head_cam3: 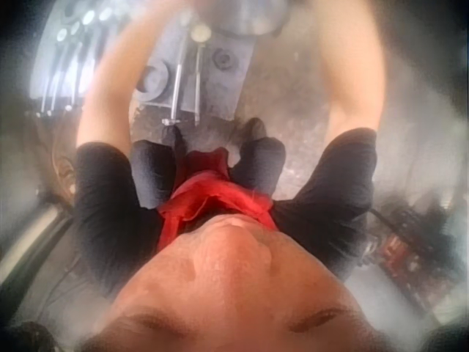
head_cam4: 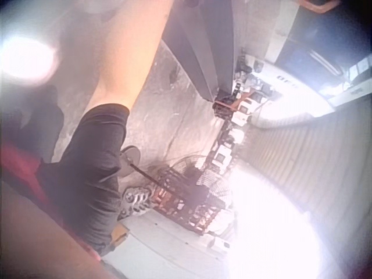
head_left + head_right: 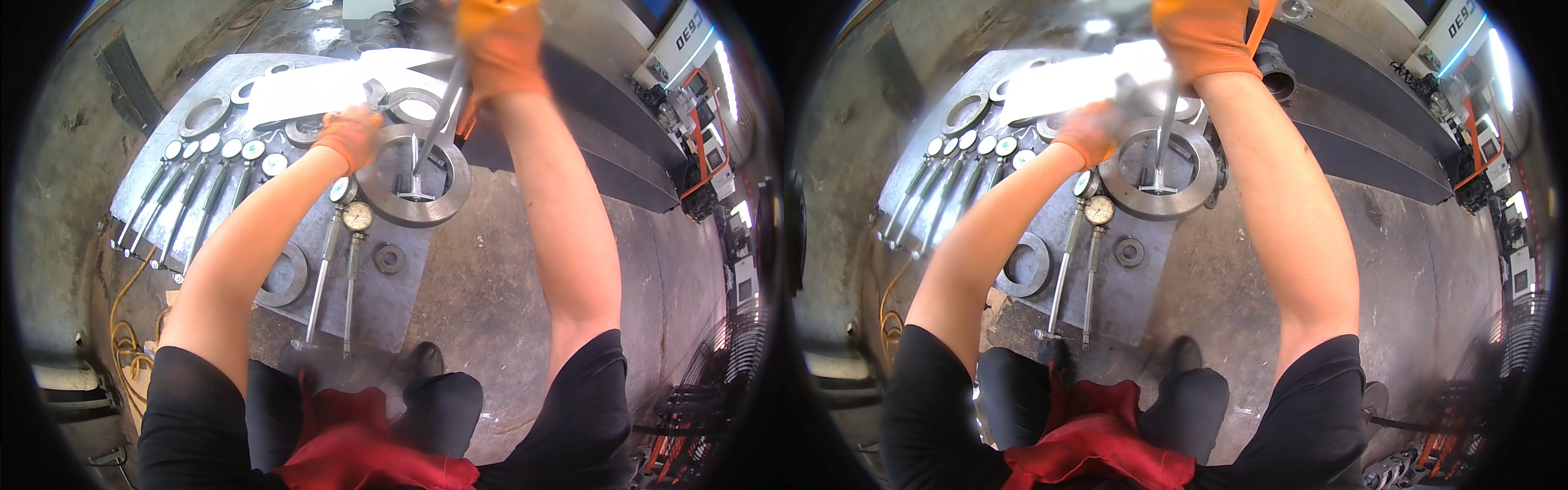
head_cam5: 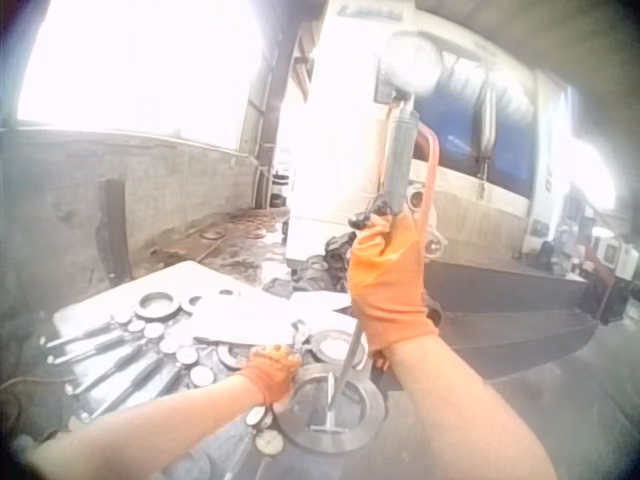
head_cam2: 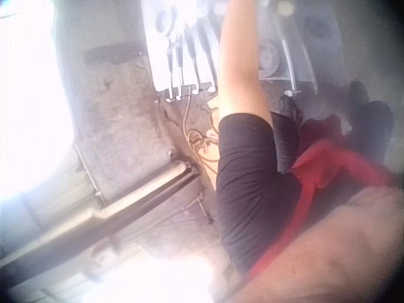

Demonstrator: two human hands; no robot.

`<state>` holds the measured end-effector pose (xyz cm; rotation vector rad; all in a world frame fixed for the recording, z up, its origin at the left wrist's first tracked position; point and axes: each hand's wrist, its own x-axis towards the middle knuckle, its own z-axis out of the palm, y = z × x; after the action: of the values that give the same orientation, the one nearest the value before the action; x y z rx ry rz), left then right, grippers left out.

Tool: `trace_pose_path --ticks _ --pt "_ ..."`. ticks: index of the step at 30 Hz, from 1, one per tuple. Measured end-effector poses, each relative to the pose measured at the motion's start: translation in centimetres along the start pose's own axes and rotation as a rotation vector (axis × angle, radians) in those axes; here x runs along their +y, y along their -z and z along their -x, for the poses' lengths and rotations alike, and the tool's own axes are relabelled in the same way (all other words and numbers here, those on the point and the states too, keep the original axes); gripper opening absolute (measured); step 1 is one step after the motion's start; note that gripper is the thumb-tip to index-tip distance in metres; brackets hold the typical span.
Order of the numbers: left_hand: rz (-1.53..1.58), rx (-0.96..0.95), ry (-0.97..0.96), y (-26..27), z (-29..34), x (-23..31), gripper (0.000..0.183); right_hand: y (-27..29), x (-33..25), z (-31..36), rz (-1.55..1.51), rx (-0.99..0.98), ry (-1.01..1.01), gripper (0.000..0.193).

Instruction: The person measures the internal and external dimensions of a metal engine component using several dial bore gauges and a large micrometer, placing the tools against the metal and reading the dials.

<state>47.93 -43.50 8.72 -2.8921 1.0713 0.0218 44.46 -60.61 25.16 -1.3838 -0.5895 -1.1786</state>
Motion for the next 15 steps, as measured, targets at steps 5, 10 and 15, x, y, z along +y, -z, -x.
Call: trace_pose_path --ticks 5,10,15 --pt "0.014 0.022 -0.216 -1.1 -2.1 1.8 0.057 -1.3 -2.1 0.5 0.203 -0.031 -0.031 0.01" --pt "-0.116 -0.001 -0.177 -3.9 -4.1 2.9 0.057 -1.0 -3.1 0.6 0.286 -0.025 0.046 0.012" --pt "-0.097 -0.055 -0.153 -3.3 -3.8 2.9 0.059 1.0 -2.9 0.9 0.536 -0.037 0.114 0.012"
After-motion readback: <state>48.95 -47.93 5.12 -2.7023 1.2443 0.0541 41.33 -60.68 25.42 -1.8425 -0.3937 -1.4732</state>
